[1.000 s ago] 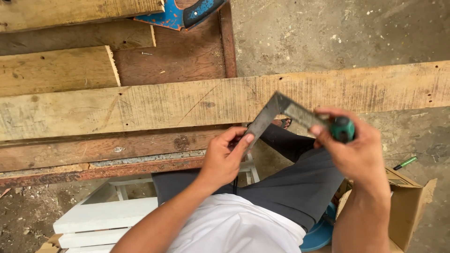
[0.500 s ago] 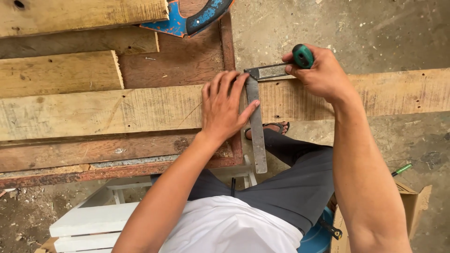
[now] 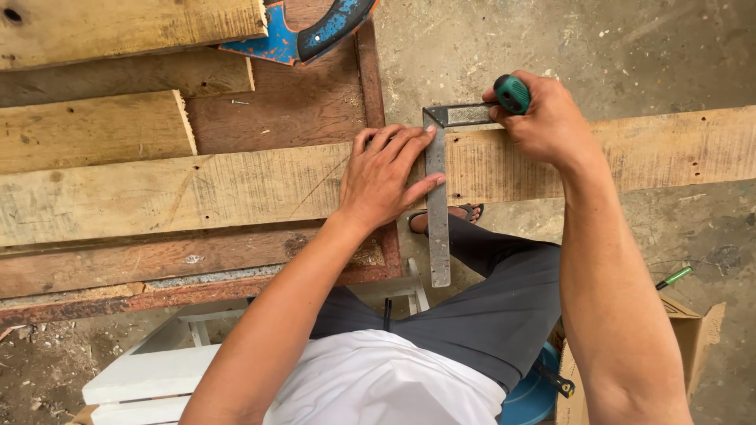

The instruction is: Measuring, marking, and sawing a wooden plank on a workbench.

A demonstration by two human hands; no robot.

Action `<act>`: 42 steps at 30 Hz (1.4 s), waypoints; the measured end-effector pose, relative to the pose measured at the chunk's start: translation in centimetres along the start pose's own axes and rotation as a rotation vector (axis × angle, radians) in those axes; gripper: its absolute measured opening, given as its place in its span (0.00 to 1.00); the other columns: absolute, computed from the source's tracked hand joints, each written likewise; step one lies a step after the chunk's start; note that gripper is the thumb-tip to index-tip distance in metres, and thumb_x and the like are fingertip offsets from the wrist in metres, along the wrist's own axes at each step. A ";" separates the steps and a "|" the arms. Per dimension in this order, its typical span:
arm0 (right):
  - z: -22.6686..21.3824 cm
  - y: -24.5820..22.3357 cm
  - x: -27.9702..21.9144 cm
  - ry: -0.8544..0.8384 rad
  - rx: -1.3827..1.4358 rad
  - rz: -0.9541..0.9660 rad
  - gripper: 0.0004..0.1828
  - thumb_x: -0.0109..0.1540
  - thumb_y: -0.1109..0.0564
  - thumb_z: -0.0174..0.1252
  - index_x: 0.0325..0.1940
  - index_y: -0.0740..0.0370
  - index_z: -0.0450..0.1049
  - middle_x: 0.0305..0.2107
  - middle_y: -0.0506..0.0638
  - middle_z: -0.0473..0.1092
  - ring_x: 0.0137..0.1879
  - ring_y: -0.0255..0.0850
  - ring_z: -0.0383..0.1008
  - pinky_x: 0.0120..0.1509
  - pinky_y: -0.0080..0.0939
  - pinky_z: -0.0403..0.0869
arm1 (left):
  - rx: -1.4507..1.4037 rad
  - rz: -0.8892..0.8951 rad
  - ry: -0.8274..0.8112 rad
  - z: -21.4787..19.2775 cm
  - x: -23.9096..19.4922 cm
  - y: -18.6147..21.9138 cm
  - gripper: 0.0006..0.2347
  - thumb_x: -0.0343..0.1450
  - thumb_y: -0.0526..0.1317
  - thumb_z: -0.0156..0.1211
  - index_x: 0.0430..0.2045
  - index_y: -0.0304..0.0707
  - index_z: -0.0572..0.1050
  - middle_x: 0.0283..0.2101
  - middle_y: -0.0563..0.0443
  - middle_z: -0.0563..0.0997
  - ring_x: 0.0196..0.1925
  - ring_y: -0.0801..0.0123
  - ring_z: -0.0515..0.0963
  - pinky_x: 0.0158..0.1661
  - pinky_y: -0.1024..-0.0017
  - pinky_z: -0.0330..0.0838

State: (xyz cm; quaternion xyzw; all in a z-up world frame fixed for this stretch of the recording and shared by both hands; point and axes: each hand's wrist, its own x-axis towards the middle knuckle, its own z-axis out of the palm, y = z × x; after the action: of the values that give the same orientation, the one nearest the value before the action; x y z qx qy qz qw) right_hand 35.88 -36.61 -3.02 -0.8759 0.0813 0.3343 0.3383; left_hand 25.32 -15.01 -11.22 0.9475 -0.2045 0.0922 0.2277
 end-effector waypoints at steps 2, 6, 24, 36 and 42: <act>0.0 0.5 0.2 0.005 -0.031 -0.052 0.09 0.68 0.58 0.56 0.53 0.54 0.76 0.49 0.49 0.76 0.55 0.42 0.74 0.61 0.45 0.71 | -0.020 0.010 -0.003 0.1 -0.2 -0.2 0.25 0.73 0.59 0.61 0.57 0.40 0.74 0.56 0.51 0.78 0.58 0.59 0.76 0.56 0.60 0.62; 0.0 0.5 -0.2 -0.008 -0.059 -0.098 0.09 0.68 0.59 0.55 0.51 0.52 0.78 0.46 0.48 0.77 0.51 0.40 0.74 0.54 0.43 0.70 | -0.015 -0.074 -0.163 0.7 -0.5 -0.7 0.41 0.71 0.68 0.63 0.73 0.44 0.56 0.77 0.47 0.58 0.74 0.60 0.68 0.64 0.59 0.62; -0.2 1.9 0.3 0.040 -0.066 -0.172 0.10 0.66 0.58 0.59 0.51 0.53 0.79 0.45 0.48 0.78 0.50 0.42 0.75 0.54 0.45 0.70 | 0.046 -0.047 -0.239 0.6 0.1 -0.7 0.41 0.73 0.70 0.54 0.76 0.47 0.52 0.77 0.58 0.58 0.67 0.67 0.74 0.59 0.63 0.59; -4.3 6.7 -4.7 0.479 0.355 -0.413 0.12 0.78 0.48 0.59 0.51 0.59 0.71 0.46 0.50 0.71 0.52 0.40 0.79 0.64 0.43 0.85 | 0.059 -0.037 -0.223 1.1 -0.1 -0.9 0.41 0.72 0.71 0.54 0.75 0.49 0.53 0.77 0.60 0.58 0.65 0.69 0.75 0.58 0.61 0.59; -3.7 9.1 -12.7 0.701 0.680 -0.246 0.25 0.72 0.29 0.52 0.50 0.51 0.70 0.44 0.47 0.78 0.42 0.31 0.83 0.29 0.21 0.71 | 0.077 -0.024 -0.219 1.0 -0.1 -0.9 0.41 0.72 0.71 0.54 0.75 0.48 0.54 0.77 0.59 0.58 0.62 0.68 0.76 0.57 0.61 0.59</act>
State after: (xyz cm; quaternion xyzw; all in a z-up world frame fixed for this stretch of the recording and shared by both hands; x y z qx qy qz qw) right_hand 24.77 -46.97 2.27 -0.7787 0.1907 -0.0677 0.5939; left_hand 25.71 -14.72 -12.43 0.9623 -0.2133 -0.0068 0.1685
